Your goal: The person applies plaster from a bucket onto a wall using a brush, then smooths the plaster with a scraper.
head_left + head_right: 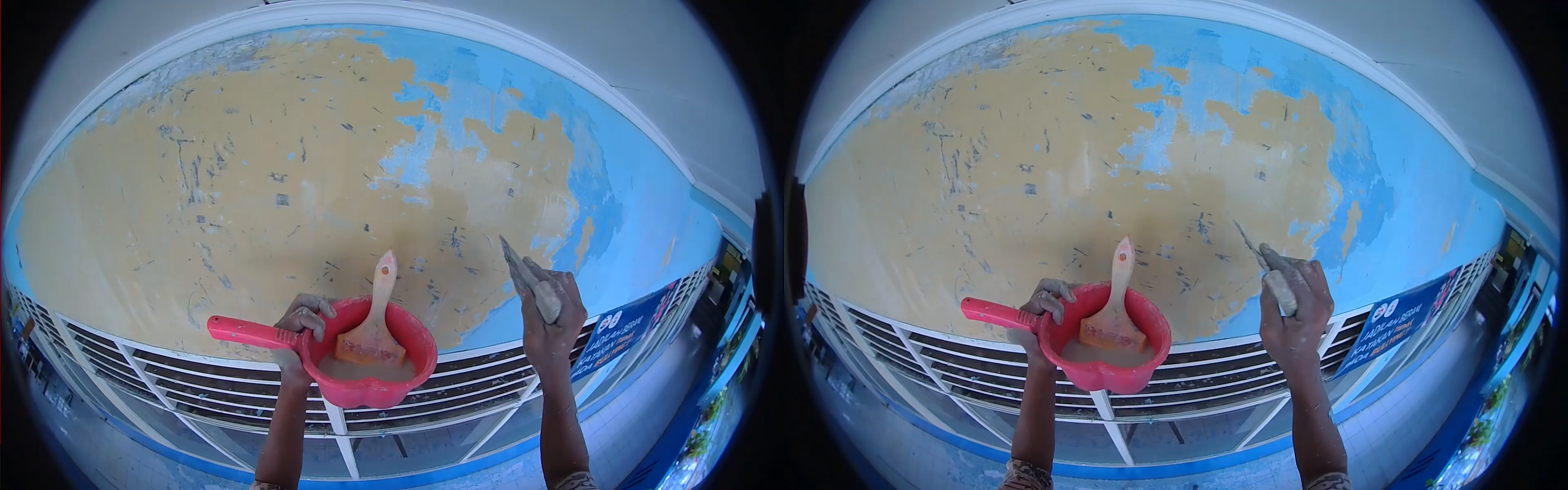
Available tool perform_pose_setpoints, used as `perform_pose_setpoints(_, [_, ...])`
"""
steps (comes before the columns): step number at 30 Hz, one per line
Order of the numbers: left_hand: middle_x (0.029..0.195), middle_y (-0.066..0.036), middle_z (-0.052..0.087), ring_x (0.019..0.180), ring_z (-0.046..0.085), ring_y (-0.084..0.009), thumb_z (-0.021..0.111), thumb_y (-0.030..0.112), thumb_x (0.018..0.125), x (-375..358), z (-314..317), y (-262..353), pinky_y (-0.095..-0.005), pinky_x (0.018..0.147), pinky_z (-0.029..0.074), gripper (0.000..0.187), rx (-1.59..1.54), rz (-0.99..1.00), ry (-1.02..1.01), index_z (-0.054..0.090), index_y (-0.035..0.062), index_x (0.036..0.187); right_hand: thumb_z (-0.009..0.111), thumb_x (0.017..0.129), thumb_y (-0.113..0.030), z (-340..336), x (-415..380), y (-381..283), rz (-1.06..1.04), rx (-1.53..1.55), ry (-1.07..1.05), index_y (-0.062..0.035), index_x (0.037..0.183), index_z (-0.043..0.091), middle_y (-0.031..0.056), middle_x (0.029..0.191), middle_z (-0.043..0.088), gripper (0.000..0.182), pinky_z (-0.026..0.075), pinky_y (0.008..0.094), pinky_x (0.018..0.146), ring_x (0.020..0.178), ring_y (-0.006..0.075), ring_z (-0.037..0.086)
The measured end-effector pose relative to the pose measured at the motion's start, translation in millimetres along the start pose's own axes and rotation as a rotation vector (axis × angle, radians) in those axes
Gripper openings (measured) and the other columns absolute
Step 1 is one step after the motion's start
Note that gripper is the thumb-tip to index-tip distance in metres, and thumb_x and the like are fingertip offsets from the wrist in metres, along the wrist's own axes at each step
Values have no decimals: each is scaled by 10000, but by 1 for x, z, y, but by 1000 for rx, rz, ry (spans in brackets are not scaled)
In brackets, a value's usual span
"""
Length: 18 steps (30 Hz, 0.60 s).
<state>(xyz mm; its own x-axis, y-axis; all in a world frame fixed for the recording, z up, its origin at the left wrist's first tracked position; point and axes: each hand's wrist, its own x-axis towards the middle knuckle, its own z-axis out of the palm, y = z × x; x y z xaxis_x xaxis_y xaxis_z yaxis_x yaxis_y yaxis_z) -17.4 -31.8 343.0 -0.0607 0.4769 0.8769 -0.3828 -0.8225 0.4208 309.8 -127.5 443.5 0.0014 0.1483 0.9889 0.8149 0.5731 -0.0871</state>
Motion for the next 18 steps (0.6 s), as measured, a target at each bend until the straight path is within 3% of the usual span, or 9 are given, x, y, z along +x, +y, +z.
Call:
perform_pose_setpoints(1, [957, -157, 542, 929, 576, -280, 354, 805, 923, 7, 0, 1, -527, 981, 466, 828, 4, 6, 5, 519, 23, 707, 687, 746, 33, 9, 7, -2, -6, 6, 0, 4, 1068, 739, 149, 1022, 732, 328, 532, 370, 754, 848, 278, 653])
perform_pose_setpoints(3, [968, -169, 549, 928, 573, -294, 316, 771, 958, 24, 2, 3, -524, 959, 467, 823, 23, 133, 1, 527, 19, 701, 669, 597, 46, 26, 18, -9, -283, -106, -69, -18, 1114, 746, 156, 1039, 735, 527, 524, 389, 743, 863, 331, 622])
perform_pose_setpoints(5, [960, -172, 546, 929, 576, -307, 296, 751, 976, 37, 0, 2, -522, 944, 467, 820, -3, 148, -7, 537, 14, 707, 653, 516, 21, 40, 15, -9, -306, -142, -91, -29, 1126, 749, 150, 1041, 737, 620, 519, 384, 734, 865, 324, 612])
perform_pose_setpoints(7, [965, -177, 554, 953, 588, -328, 313, 717, 992, 45, -6, -3, -523, 948, 468, 794, -66, 130, -33, 544, 11, 713, 730, 717, 56, 47, 12, -16, -163, -66, -85, -1, 1086, 739, 148, 1042, 741, 373, 512, 371, 770, 840, 322, 615])
perform_pose_setpoints(9, [973, -178, 557, 980, 594, -344, 338, 682, 1002, 44, -3, -4, -526, 944, 472, 762, -87, 128, -1, 554, 9, 718, 740, 766, 51, 49, 7, -22, -199, -45, -26, 22, 1094, 725, 146, 1028, 747, 330, 527, 343, 754, 826, 258, 643])
perform_pose_setpoints(11, [981, -179, 560, 1008, 599, -360, 363, 648, 1013, 40, 2, -6, -529, 940, 476, 730, -107, 115, 33, 563, 7, 724, 708, 792, 81, 47, -19, -27, 504, 495, 167, 52, 1065, 720, 129, 952, 732, 275, 504, 286, 727, 800, 180, 631])
perform_pose_setpoints(15, [940, -182, 601, 998, 622, -384, 518, 494, 971, 28, 1, -13, -539, 918, 491, 561, -36, 150, 67, 562, 14, 684, 690, 822, 112, 30, -48, -35, 814, 680, 185, 87, 1048, 702, 127, 956, 725, 228, 492, 267, 712, 853, 128, 646])
perform_pose_setpoints(17, [920, -183, 615, 980, 629, -383, 563, 456, 942, 27, 4, -15, -539, 911, 494, 517, 45, 158, 39, 561, 16, 669, 714, 833, 67, 31, -47, -42, 527, 550, -89, 68, 1049, 704, 139, 973, 731, 216, 524, 296, 719, 827, 163, 650])
perform_pose_setpoints(18, [905, -185, 626, 963, 631, -381, 583, 452, 922, 27, 8, -17, -533, 905, 493, 511, 67, 169, 67, 554, 18, 652, 747, 783, 37, 37, -44, -37, 73, 329, -150, 42, 1048, 723, 153, 967, 736, 267, 505, 327, 671, 778, 190, 626])
